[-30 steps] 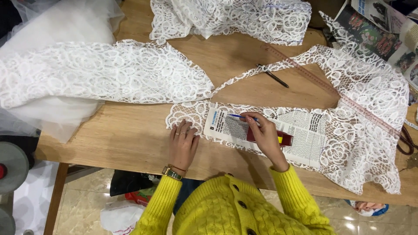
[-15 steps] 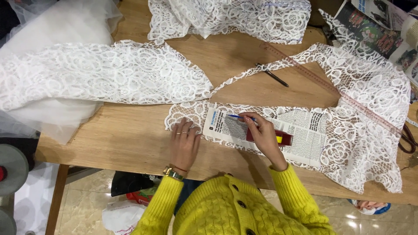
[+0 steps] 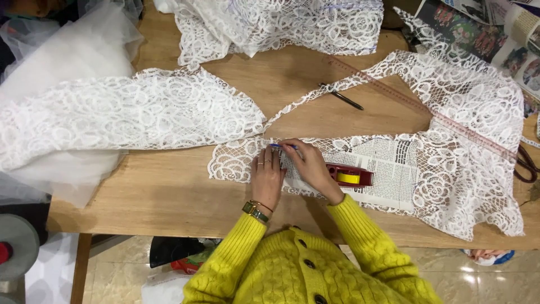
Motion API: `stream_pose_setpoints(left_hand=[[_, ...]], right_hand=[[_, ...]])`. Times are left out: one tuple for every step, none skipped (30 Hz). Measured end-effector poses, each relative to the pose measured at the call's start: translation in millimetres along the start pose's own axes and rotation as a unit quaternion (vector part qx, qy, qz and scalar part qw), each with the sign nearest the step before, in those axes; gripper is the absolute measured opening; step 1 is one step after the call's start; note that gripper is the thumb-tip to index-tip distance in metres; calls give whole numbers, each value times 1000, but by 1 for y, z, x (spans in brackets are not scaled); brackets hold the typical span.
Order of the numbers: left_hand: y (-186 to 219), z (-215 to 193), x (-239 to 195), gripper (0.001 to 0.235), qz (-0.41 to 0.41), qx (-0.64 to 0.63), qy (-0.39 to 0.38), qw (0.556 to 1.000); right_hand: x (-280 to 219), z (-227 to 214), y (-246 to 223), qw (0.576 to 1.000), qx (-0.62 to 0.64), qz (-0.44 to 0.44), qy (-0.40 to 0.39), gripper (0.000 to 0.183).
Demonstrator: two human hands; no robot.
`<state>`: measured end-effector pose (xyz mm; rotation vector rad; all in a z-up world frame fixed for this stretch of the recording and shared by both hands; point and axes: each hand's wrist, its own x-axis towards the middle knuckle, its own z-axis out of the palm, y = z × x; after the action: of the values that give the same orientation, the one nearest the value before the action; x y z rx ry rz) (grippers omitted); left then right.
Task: The person lays a piece of white lace fabric on a wooden table and places a newspaper on top of it. They then use a ruler and a pen to mark measurements on the newspaper and the lace fabric.
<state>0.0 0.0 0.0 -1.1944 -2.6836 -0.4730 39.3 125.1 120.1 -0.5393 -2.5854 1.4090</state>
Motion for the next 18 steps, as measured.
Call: stream_pose_setpoints(left_hand=[[0,1,-1,65,-4,12,-1,1000],[0,2,-1,68,-8,24,-2,1000],[1,-3,0,68,-6,24,-3,1000],[3,-8,1,64,-25,1,-20,999],[5,-13,4,61,-41,-22,-36,998],[2,-11,2,61,-36,-22,-35,998],[1,-9,0,60,-32,-19,-28,999],[1,-6,-1,59,-27,-16,-20,999],[0,-5,-1,59,-19,-19,-22,999],[0,-4,-1,59,-17,0,-18,1000],[-1,-4,-3,59,-19,20,-15,1000],[1,-6,-3,59,-13,17,-17,1000],[2,-8,-3,58,-25,11,-25,999],[3,-11,-2,58,-38,6,-33,999],[3,-12,-2,58,-39,6,-33,999],[2,-13,-2,58,-31,4,-26,999],[2,-15,-2,58,-25,2,-20,999],[2,-16,-2,58,-27,3,-21,999]], right_hand=[[-2,-2,-12,1000,-2,4,-9,25],[-3,-5,-24,1000,-5,9,-18,25],[-3,-5,-24,1000,-3,10,-17,25],[-3,-5,-24,1000,3,9,-20,26],[-3,-6,-24,1000,8,7,-20,26],[1,0,-12,1000,8,8,-16,26],[3,4,2,1000,-1,1,-21,26],[6,8,16,1000,-9,-6,-25,26],[6,8,17,1000,-9,-1,-18,26],[7,8,19,1000,-9,-5,-17,25],[7,9,20,1000,-7,-10,-19,24],[6,9,22,1000,-7,-6,-14,24],[7,10,24,1000,-3,-12,-18,24],[8,12,25,1000,1,-18,-22,23],[7,10,24,1000,2,-18,-23,23],[8,10,23,999,-7,-22,-23,23],[7,9,22,999,-15,-26,-25,23],[7,6,18,999,-15,-26,-27,23]])
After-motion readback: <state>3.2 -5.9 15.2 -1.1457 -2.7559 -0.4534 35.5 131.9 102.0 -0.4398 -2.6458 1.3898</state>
